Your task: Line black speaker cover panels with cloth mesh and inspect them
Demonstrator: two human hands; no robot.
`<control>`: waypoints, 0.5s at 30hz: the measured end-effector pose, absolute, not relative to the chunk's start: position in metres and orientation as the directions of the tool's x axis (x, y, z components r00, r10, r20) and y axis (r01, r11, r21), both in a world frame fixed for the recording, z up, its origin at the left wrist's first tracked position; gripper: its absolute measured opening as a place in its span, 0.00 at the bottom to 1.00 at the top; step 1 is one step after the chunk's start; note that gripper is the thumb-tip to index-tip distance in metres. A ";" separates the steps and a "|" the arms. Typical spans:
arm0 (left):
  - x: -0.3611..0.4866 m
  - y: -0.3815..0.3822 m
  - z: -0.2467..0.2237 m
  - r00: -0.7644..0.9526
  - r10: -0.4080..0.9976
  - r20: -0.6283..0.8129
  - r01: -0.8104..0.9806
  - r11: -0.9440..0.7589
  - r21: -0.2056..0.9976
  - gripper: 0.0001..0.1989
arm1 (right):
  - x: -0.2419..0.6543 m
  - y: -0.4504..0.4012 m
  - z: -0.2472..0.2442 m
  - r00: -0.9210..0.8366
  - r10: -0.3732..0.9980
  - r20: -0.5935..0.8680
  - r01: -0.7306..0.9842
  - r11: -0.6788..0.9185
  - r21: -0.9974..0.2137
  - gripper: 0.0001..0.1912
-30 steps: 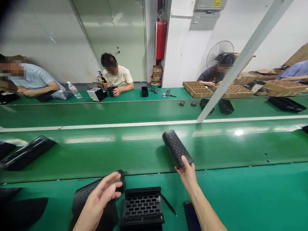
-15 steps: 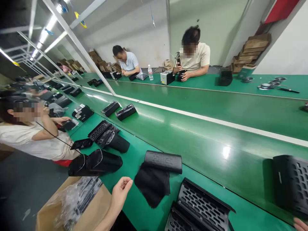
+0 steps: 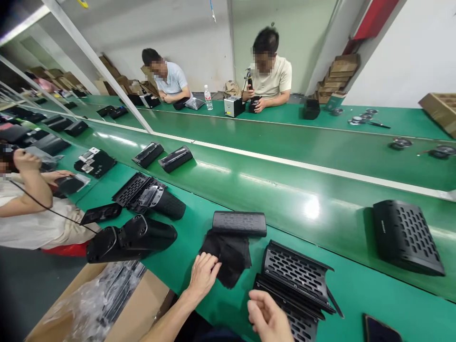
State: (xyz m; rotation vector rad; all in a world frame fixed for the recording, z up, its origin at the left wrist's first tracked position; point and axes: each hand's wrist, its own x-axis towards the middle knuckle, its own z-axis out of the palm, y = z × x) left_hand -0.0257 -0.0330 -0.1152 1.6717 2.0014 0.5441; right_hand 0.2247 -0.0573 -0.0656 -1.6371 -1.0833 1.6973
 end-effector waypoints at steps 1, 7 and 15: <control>-0.028 -0.035 -0.110 -0.123 0.988 -0.097 0.790 0.157 0.592 0.13 | 0.210 -0.057 -0.069 -0.133 0.832 -0.538 0.164 -0.517 -0.840 0.31; -0.033 -0.051 -0.073 -0.085 0.995 -0.053 0.699 0.097 0.708 0.15 | 0.163 -0.023 -0.067 -0.224 0.886 -0.406 0.235 -0.356 -0.905 0.37; -0.021 -0.068 -0.062 -0.180 0.924 -0.338 -0.011 0.342 0.940 0.26 | 0.178 -0.037 -0.015 -0.364 0.865 -0.344 0.214 -0.282 -0.935 0.24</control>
